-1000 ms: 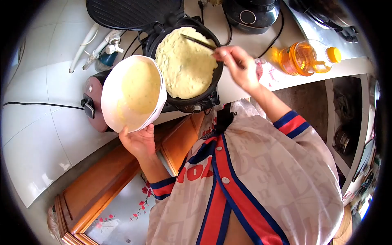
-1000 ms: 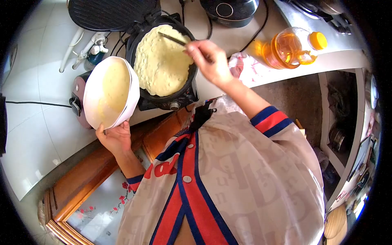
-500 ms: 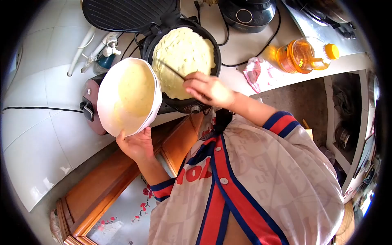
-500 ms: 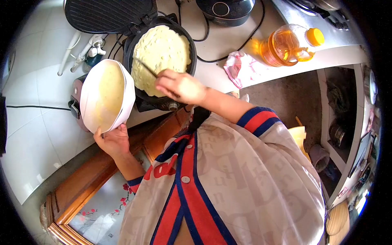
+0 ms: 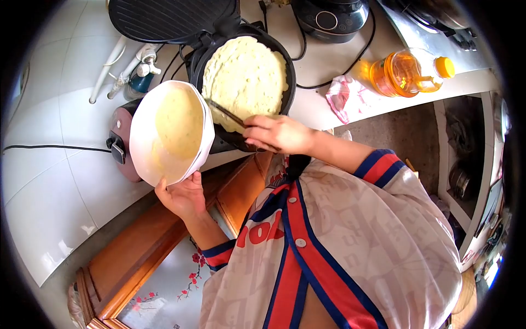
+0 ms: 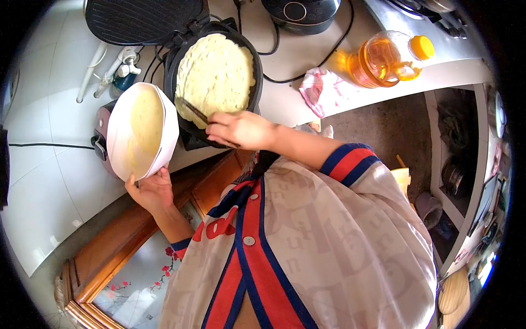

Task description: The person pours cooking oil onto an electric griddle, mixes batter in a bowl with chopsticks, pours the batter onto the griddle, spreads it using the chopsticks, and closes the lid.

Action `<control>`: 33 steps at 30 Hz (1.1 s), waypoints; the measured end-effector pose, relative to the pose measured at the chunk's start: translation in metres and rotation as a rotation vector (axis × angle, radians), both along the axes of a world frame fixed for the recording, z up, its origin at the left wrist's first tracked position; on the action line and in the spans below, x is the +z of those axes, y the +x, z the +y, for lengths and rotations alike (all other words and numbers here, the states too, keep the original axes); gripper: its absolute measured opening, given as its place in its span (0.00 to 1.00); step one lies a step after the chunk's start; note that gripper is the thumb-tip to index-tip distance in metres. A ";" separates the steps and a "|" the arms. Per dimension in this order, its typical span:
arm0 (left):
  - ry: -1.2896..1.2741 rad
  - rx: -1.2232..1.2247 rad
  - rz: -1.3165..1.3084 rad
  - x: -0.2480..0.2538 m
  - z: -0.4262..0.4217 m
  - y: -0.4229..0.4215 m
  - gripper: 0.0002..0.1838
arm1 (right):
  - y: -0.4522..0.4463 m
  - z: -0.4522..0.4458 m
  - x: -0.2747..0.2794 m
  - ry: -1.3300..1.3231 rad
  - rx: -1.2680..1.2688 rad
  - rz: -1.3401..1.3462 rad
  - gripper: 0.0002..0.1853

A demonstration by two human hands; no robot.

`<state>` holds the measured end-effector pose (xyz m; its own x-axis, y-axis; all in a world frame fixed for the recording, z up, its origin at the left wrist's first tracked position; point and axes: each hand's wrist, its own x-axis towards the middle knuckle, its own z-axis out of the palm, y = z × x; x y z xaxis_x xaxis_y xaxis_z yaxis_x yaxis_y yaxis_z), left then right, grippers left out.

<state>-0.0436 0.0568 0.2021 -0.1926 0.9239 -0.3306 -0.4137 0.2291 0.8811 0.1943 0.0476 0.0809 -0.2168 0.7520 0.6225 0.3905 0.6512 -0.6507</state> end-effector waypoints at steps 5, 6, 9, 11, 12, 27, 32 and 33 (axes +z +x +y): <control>-0.002 -0.005 -0.005 -0.001 0.000 0.000 0.30 | 0.014 0.004 -0.006 -0.110 -0.048 -0.024 0.09; -0.002 -0.007 -0.006 -0.001 0.000 -0.001 0.30 | 0.012 0.002 -0.006 -0.110 -0.049 -0.026 0.09; -0.008 -0.026 -0.005 -0.002 0.001 -0.001 0.30 | 0.008 -0.009 -0.004 -0.035 0.122 -0.021 0.07; 0.000 -0.008 0.009 -0.002 0.000 0.002 0.30 | 0.007 -0.004 -0.006 -0.002 0.068 0.026 0.07; 0.000 -0.004 0.008 -0.003 -0.001 0.001 0.30 | 0.007 0.000 -0.006 0.030 0.015 0.075 0.07; -0.006 0.006 -0.005 -0.005 -0.003 0.002 0.30 | 0.066 -0.022 0.011 -0.137 -0.134 0.205 0.05; -0.006 -0.027 0.020 -0.007 -0.001 0.001 0.30 | 0.093 -0.040 0.013 -0.213 -0.321 0.232 0.06; -0.007 -0.028 0.020 -0.007 -0.001 0.002 0.30 | 0.091 -0.039 0.014 -0.191 -0.318 0.252 0.06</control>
